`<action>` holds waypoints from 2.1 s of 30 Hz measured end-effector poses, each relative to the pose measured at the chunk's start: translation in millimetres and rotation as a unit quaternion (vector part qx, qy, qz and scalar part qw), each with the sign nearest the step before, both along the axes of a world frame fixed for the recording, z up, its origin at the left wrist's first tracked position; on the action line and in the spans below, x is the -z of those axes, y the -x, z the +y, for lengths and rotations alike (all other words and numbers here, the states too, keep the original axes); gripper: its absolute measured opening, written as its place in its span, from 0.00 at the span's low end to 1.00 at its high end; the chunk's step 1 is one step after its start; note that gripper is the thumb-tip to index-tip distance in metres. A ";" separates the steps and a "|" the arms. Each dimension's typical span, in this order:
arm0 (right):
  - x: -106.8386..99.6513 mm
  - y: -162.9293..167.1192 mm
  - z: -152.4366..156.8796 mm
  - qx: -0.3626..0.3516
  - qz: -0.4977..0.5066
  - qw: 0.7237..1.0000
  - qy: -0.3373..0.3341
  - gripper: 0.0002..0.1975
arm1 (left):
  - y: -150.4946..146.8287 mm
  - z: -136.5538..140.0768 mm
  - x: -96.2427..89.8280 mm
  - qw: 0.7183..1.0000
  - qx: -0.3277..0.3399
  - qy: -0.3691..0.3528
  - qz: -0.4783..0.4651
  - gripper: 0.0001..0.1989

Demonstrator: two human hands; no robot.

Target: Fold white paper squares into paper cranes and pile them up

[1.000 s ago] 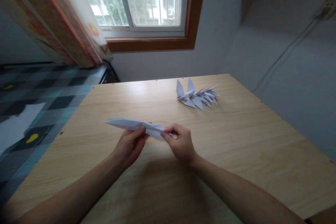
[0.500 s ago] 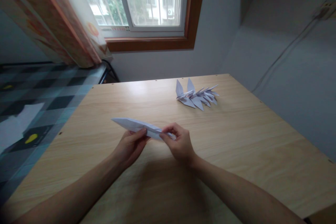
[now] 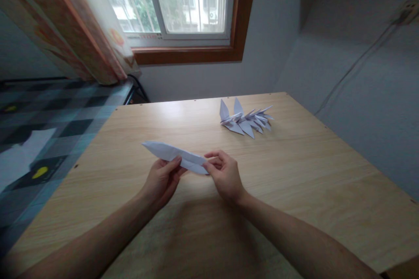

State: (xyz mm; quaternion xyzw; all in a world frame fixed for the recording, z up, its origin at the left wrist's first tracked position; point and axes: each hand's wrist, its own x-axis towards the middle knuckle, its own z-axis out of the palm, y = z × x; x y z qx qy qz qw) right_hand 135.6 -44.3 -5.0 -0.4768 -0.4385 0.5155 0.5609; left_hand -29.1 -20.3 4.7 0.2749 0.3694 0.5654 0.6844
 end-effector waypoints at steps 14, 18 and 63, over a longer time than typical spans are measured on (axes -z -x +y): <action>2.6 -3.8 0.0 -0.037 -0.011 0.999 -0.002 0.09 | 2.2 5.2 -0.2 0.997 -0.076 -0.010 0.002 0.17; 2.0 -4.3 -0.7 -0.043 -0.032 0.999 -0.008 0.08 | 4.0 6.9 0.9 0.997 -0.081 -0.003 -0.007 0.17; -1.1 -3.4 2.9 -0.047 -0.042 0.996 0.066 0.08 | 2.1 5.7 3.0 0.996 -0.086 -0.006 -0.009 0.21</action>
